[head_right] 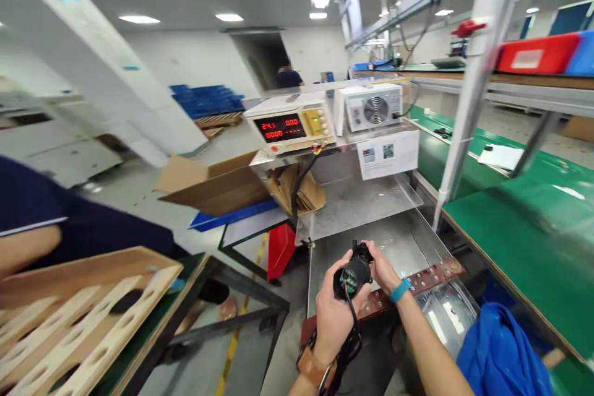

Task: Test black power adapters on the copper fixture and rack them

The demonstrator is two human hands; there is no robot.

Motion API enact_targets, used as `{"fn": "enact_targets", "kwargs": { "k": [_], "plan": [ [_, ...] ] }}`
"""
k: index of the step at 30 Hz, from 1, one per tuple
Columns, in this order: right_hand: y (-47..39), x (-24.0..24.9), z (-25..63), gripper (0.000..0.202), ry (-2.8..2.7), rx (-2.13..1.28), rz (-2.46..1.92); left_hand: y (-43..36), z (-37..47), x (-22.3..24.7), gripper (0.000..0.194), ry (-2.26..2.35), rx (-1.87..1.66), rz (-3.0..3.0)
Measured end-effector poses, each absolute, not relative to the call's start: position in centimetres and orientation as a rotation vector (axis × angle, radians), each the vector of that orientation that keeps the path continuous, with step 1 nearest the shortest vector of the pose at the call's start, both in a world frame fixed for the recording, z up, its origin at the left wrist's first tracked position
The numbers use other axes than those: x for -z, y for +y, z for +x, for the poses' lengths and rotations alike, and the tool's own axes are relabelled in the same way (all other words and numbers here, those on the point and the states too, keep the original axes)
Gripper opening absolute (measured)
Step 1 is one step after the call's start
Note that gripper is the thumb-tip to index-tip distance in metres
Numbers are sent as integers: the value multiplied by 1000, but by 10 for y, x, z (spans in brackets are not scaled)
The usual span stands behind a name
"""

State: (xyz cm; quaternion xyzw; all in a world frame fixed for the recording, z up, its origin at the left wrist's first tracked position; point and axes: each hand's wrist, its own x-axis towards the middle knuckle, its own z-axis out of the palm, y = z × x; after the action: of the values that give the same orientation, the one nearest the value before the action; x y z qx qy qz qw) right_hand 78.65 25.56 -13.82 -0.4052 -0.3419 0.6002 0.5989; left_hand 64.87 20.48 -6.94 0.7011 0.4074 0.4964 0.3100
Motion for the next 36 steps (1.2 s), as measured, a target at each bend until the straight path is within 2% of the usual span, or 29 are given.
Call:
{"fn": "enact_targets", "kwargs": {
  "k": [2,6,12,15,19,21,24,28,32,36],
  "plan": [
    [262,133,783,83,-744,-1481,-858,228,643,89,52,1128,-1343,1830],
    [259,126,769,74,-722,-1546,-804,252,638,111,55,1196,-1352,1804],
    [254,119,753,64,-826,-1435,-816,260,641,123,58,1235,-1428,1724],
    [256,116,747,67,-881,-1301,-954,260,643,129,57,1213,-1419,1709],
    [256,111,746,71,-729,-1360,-944,242,641,137,74,1093,-1397,1500],
    [257,107,748,68,-644,-1480,-837,223,638,143,74,953,-1285,1361],
    [264,106,754,62,-555,-1608,-709,191,640,159,61,727,-963,1331],
    [286,128,761,55,-498,-1729,-695,154,651,194,39,752,-640,1199],
    [317,170,775,42,-522,-1713,-857,138,644,206,51,665,-433,765],
    [348,211,794,29,-569,-1656,-1129,160,611,169,58,439,-434,507]
  ]
}}
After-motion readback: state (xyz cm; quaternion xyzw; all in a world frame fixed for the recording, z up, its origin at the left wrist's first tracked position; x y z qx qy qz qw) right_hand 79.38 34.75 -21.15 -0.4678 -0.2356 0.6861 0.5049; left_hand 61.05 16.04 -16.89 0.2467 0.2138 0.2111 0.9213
